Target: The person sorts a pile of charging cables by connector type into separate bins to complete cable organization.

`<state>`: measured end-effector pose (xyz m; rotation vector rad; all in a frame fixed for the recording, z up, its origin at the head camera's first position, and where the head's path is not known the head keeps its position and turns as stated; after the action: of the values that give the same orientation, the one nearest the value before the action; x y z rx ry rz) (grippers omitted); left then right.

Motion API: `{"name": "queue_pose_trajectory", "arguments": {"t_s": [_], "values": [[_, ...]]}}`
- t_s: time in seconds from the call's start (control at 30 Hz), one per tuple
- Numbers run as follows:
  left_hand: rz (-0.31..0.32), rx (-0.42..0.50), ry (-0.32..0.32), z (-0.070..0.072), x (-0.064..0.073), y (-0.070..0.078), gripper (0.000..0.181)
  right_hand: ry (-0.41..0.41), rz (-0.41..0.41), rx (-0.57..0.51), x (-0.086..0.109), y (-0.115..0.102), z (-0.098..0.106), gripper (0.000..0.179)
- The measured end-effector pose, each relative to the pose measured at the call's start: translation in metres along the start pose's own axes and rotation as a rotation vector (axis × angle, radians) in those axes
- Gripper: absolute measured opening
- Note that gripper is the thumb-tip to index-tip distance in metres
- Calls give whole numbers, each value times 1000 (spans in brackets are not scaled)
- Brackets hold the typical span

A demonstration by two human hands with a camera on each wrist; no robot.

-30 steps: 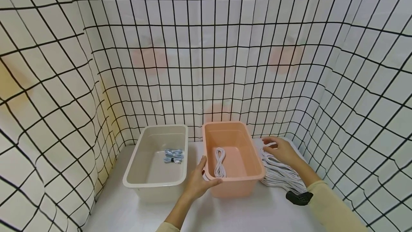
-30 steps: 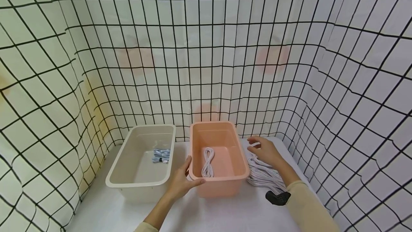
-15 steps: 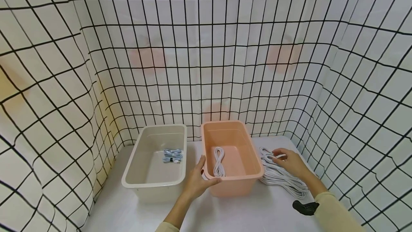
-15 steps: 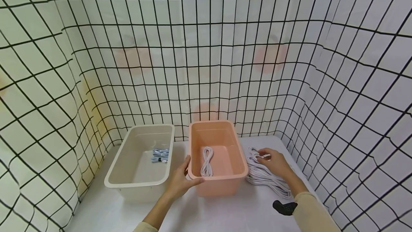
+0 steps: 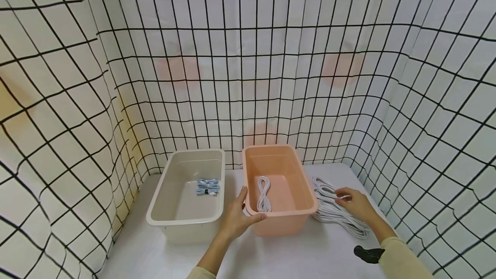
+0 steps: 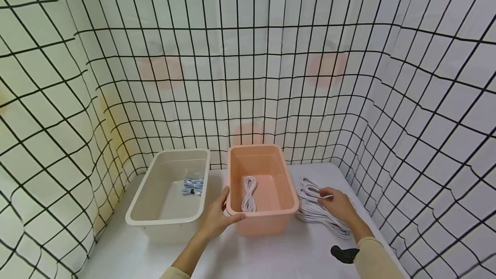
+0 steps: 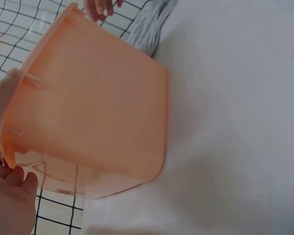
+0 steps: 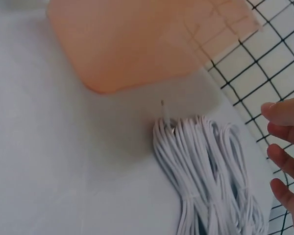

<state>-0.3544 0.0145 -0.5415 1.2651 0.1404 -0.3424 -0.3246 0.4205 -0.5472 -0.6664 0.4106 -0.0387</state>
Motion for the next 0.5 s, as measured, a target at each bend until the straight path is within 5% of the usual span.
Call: {"name": "queue_pose_trajectory", "arguments": {"t_s": [0.3, 0.5], "values": [[18, -21, 8, 2, -1, 1, 117, -19, -87, 50, 11, 43, -9, 32], [38, -38, 11, 3, -2, 0, 118, -107, -119, 144, 18, 78, -23, 41]]}}
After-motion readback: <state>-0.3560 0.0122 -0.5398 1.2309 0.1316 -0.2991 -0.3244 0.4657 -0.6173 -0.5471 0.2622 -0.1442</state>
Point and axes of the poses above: each hand's wrist, its own x-axis away from the middle knuckle, its own z-axis out of the back of the hand, y = z × x, the point moved 8 cm from there along -x, towards the middle knuckle, and after that the axes turned 11 degrees about y, right-handed, at the moved point
